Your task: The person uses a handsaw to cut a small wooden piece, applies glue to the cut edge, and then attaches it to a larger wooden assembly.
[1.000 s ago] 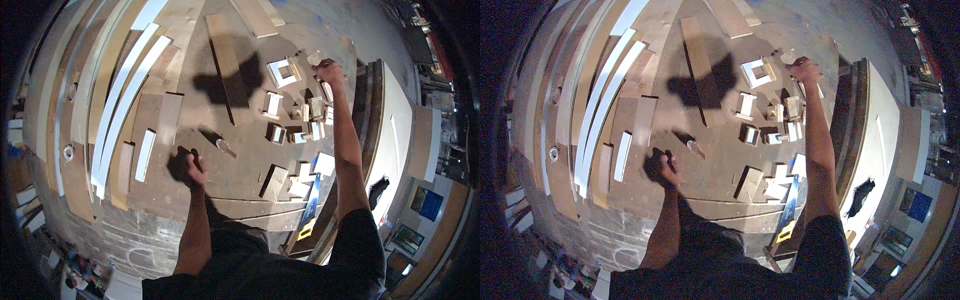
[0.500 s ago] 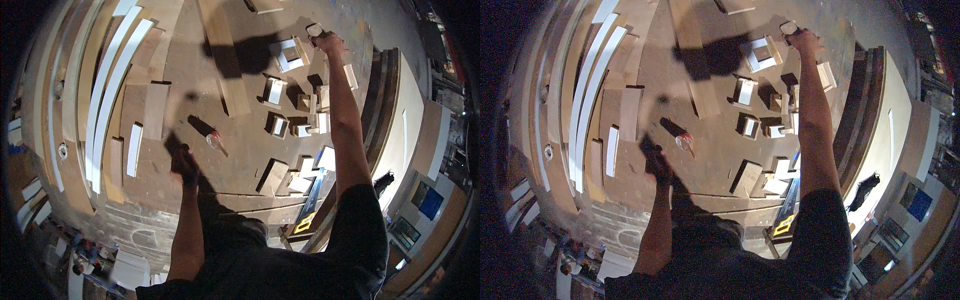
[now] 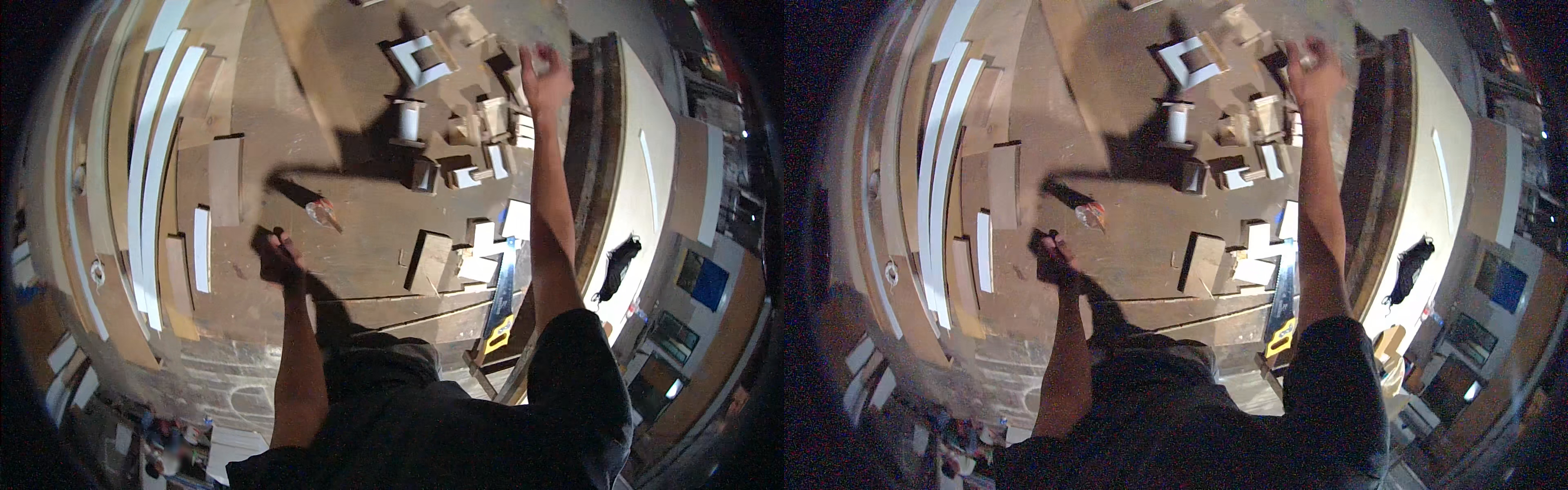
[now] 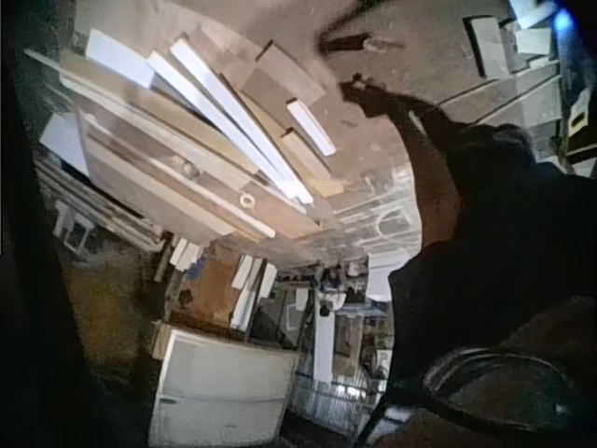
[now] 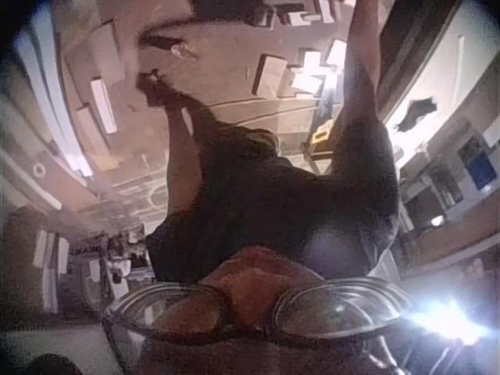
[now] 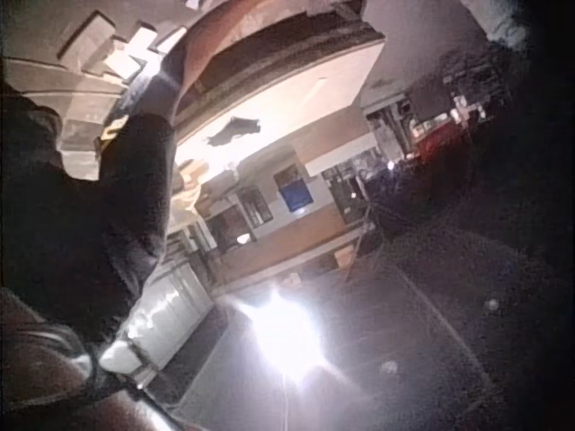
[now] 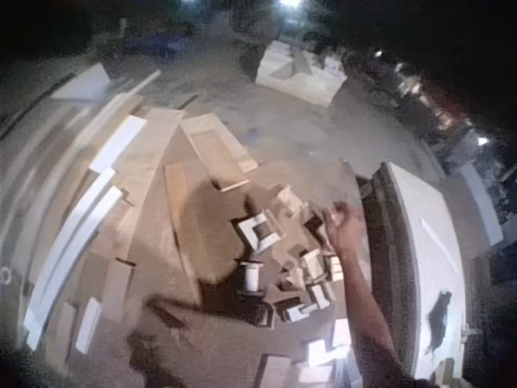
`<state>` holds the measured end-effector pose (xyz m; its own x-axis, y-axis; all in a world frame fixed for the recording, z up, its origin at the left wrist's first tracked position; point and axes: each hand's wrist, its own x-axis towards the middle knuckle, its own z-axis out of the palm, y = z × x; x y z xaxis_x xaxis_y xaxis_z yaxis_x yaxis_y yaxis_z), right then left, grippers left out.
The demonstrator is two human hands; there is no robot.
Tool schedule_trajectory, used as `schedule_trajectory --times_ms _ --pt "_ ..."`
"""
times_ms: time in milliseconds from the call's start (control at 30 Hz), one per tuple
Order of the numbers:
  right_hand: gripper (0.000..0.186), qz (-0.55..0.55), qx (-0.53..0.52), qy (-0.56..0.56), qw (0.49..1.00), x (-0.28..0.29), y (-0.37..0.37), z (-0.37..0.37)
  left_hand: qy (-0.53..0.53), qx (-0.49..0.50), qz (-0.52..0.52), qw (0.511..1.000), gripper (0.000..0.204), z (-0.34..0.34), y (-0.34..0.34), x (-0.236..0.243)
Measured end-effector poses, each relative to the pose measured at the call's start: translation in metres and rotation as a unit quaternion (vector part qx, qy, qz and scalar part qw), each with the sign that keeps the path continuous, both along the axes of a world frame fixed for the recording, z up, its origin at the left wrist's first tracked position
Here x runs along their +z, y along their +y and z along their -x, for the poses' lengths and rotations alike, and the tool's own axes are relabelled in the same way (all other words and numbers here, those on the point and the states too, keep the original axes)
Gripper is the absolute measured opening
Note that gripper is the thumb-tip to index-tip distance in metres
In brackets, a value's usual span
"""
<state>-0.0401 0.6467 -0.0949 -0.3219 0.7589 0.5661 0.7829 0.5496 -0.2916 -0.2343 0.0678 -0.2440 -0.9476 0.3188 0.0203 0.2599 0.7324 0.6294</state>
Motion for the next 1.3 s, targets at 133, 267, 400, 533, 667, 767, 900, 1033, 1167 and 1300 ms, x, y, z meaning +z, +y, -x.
schedule_trajectory --times_ms 133,267,400,533,667,767,900,1033,1167,1300 --pt "0.035 0.069 -0.127 0.114 0.983 0.011 -0.108 -0.153 0.127 -0.060 0.066 0.988 0.029 0.000 0.007 0.019" --pt "0.094 0.246 -0.335 -0.180 0.892 -0.079 -0.184 -0.296 0.170 -0.088 -0.085 0.978 0.023 -0.001 0.017 0.015" --pt "0.132 0.343 -0.321 -0.167 0.867 -0.069 -0.238 -0.264 0.106 -0.079 -0.071 0.989 0.032 -0.006 0.007 0.032" --pt "0.104 0.380 -0.350 -0.065 0.854 -0.039 -0.230 -0.247 0.064 -0.093 0.045 0.993 0.043 -0.018 -0.002 0.068" --pt "0.036 0.359 -0.174 0.168 0.901 -0.049 -0.200 -0.303 0.056 -0.109 -0.095 0.988 0.037 -0.044 -0.026 0.093" --pt "0.027 0.375 -0.026 0.309 0.874 -0.019 -0.200 -0.311 0.009 -0.088 -0.087 0.992 0.032 -0.081 -0.063 0.111" --pt "0.008 0.239 0.136 0.312 0.910 0.091 -0.260 -0.287 -0.156 -0.184 -0.190 0.952 0.030 -0.117 -0.087 0.116" --pt "0.020 0.228 0.275 0.259 0.898 0.161 -0.368 -0.272 -0.464 -0.267 -0.195 0.822 0.060 -0.153 -0.030 0.189" --pt "0.035 0.045 0.437 0.143 0.887 0.195 -0.432 -0.254 -0.697 -0.325 -0.407 0.492 0.079 -0.174 0.010 0.265" --pt "0.030 0.057 0.396 0.115 0.909 0.200 -0.475 -0.244 -0.553 -0.398 -0.243 0.690 0.036 -0.165 0.006 0.319"
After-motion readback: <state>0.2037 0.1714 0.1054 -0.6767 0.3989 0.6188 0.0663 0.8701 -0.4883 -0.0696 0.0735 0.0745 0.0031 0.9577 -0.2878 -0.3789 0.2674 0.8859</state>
